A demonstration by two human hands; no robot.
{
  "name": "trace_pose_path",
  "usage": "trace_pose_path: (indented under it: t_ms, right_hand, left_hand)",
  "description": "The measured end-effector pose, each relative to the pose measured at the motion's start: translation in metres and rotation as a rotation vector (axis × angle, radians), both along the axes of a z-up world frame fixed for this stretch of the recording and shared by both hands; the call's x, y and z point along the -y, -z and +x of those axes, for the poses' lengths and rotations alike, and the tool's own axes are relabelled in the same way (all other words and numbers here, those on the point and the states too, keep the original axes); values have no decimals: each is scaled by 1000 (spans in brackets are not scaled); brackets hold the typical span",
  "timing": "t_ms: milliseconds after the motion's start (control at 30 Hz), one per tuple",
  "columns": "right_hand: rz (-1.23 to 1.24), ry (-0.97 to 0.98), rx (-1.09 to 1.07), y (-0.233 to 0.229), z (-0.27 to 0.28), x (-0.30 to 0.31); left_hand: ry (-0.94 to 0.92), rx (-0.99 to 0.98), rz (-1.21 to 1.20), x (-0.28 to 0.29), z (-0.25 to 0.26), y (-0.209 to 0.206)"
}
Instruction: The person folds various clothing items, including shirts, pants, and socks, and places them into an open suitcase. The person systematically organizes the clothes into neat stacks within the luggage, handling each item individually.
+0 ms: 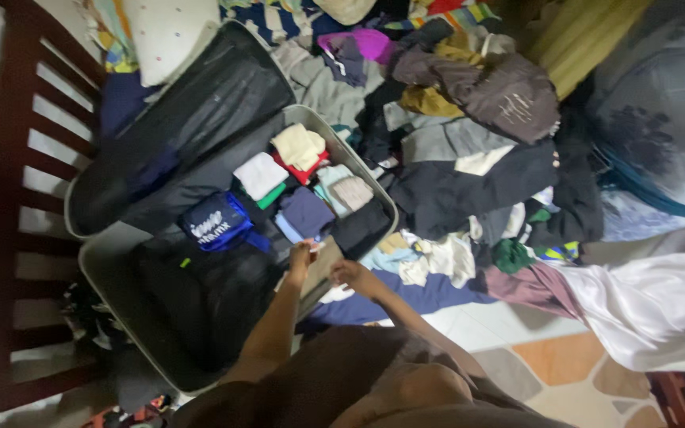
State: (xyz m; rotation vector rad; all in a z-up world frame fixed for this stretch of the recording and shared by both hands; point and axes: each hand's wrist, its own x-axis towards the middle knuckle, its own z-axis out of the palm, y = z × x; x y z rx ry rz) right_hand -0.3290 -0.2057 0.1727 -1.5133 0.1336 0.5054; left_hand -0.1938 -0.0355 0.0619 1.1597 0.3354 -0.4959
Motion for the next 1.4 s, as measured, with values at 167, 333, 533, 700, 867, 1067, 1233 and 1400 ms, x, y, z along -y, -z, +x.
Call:
trace_pose_path:
  t_ms: [167,333,533,700,867,1067,1233,1400]
  right_hand:
    - [24,-30,20,-1,4,40]
    - [279,48,118,-7,0,119]
    - [398,529,9,-18,-29,232]
    - [36,791,213,-41,-49,313]
    - [233,1257,378,-30,-31,416]
    - [-166,1393,257,-8,13,497]
    - [41,1353,316,16,38,528]
    - [223,1448,50,40,54,552]
  left_hand:
    - [87,6,4,47,-19,-57]
    - [178,3,-105,76,-31,-113]
    - [201,-41,8,97,-26,-117]
    - [257,-13,97,106,-42,-120]
    - [287,-80,182,123,-57,-119]
    - [335,-98,212,133,-75,-114]
    - [331,-142,331,127,-78,-111]
    - [316,-177,399,121,-79,-108]
